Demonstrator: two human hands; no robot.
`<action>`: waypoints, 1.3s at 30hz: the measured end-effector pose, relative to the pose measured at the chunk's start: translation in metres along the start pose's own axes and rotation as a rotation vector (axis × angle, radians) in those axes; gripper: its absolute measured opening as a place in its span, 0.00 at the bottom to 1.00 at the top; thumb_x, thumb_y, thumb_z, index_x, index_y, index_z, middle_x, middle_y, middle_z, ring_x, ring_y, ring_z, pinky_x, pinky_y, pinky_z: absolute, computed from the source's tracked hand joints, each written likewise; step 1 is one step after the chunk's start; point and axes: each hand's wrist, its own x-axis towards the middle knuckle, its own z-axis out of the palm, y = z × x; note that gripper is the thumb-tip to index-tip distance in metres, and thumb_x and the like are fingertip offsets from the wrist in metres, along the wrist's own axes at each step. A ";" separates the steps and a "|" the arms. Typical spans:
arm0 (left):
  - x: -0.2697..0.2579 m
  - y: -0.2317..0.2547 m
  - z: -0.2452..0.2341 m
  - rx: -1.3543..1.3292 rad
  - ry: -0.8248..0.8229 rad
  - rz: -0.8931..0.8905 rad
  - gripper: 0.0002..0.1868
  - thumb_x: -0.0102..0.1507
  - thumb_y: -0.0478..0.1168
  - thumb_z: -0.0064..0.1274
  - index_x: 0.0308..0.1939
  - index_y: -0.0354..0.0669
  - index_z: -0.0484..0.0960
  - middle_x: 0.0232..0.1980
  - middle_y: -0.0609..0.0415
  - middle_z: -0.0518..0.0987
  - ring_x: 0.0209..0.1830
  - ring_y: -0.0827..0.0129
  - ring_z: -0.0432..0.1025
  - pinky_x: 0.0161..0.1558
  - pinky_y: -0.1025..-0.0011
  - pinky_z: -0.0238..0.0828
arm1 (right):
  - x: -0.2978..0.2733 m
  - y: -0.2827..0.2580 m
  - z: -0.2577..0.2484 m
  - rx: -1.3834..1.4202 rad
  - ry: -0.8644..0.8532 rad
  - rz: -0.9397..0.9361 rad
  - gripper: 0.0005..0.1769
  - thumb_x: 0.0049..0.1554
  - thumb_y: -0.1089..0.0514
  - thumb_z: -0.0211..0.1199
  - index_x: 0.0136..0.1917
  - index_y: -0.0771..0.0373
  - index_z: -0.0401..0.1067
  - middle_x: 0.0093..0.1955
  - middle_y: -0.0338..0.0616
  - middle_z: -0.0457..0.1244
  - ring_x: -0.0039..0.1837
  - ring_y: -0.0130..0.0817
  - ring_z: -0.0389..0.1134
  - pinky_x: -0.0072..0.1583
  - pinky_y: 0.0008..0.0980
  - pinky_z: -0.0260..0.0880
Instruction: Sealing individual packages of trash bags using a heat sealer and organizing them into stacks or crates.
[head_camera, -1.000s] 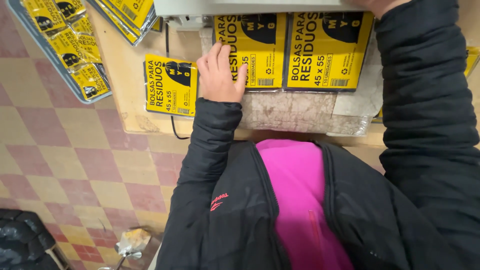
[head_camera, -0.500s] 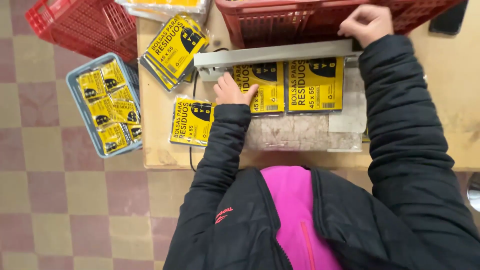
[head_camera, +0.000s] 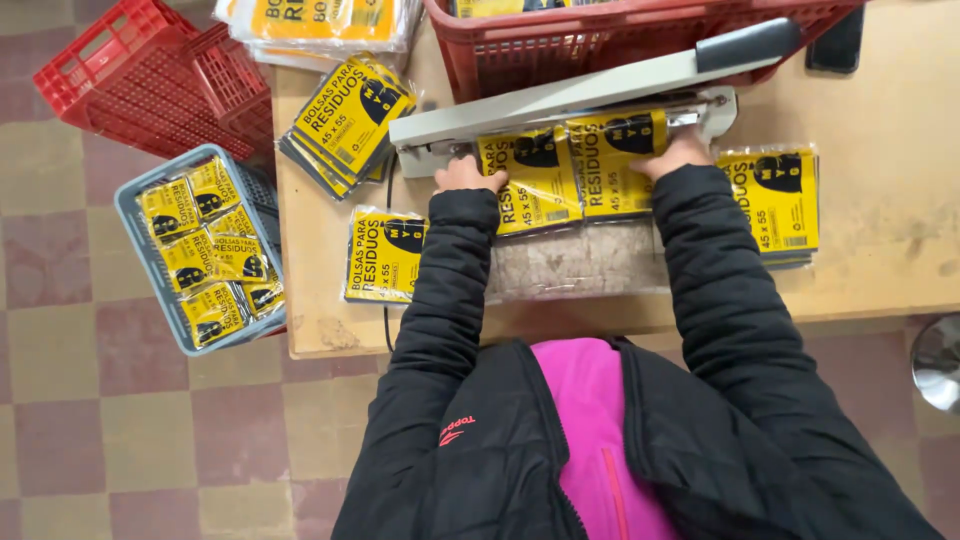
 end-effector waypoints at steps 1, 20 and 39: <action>-0.001 -0.002 0.005 -0.017 0.083 0.089 0.27 0.53 0.58 0.64 0.49 0.46 0.83 0.54 0.45 0.80 0.58 0.45 0.69 0.54 0.48 0.69 | 0.001 0.009 0.008 0.055 -0.041 0.046 0.47 0.43 0.41 0.80 0.63 0.75 0.67 0.54 0.64 0.67 0.58 0.59 0.70 0.60 0.50 0.68; -0.042 -0.033 0.058 -0.797 0.353 0.491 0.14 0.64 0.30 0.59 0.48 0.38 0.70 0.38 0.52 0.76 0.37 0.71 0.70 0.43 0.73 0.71 | -0.122 0.102 -0.097 0.604 0.398 0.002 0.17 0.65 0.75 0.62 0.61 0.65 0.60 0.58 0.41 0.61 0.58 0.27 0.64 0.66 0.30 0.68; -0.124 0.236 0.236 -0.960 -0.056 0.578 0.25 0.69 0.29 0.53 0.69 0.34 0.62 0.61 0.46 0.76 0.59 0.65 0.72 0.65 0.67 0.71 | -0.095 0.174 -0.122 1.303 -0.072 0.173 0.16 0.66 0.71 0.56 0.66 0.66 0.60 0.64 0.43 0.64 0.65 0.31 0.65 0.69 0.31 0.68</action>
